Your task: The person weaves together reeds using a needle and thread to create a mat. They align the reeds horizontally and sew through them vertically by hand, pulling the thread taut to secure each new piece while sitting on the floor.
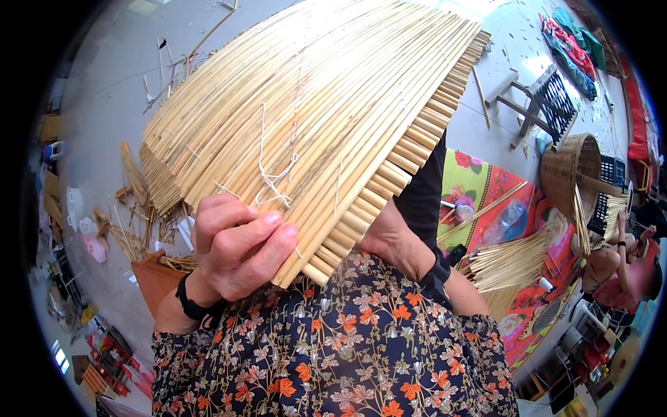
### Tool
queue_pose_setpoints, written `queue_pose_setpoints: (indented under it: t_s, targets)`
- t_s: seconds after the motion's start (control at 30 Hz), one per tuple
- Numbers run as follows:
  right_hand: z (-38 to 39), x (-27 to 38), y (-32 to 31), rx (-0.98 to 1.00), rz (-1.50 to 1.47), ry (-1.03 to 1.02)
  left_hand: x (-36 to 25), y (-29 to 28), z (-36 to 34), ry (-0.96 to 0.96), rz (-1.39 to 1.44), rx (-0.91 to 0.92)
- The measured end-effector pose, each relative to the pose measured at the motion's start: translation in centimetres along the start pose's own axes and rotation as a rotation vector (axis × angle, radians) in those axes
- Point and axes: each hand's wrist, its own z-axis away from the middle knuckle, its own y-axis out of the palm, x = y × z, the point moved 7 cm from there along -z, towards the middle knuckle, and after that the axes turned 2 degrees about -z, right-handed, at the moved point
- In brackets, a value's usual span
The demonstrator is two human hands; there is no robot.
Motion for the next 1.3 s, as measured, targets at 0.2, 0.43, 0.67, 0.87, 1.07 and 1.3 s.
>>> queue_pose_setpoints:
  t_s: [0.2, 0.43, 0.67, 0.87, 1.07, 1.3]
  targets:
    - [-0.4, 0.3, 0.2, 0.014, 0.251, -0.023, 0.2, -0.2, 0.2, -0.006, -0.003, 0.007]
    - [-1.1, 0.1, -2.1, 0.001, 0.433, -0.057, 0.1, -0.1, 0.4, -0.008, -0.008, 0.017]
    - [0.6, -0.6, -4.2, 0.039, 0.634, -0.004, 0.0, 0.0, 0.4, -0.027, -0.009, 0.022]
    - [0.2, 1.4, 1.2, 0.145, 0.147, -0.021, 0.0, 0.0, 0.4, -0.022, -0.021, 0.026]
    - [-0.2, 0.3, 3.2, 0.237, -0.658, 0.029, 0.1, 0.0, 0.5, -0.022, -0.018, 0.018]
    - [0.1, 0.7, 0.7, 0.073, 0.540, -0.083, 0.1, 0.1, 0.1, -0.020, -0.023, 0.023]
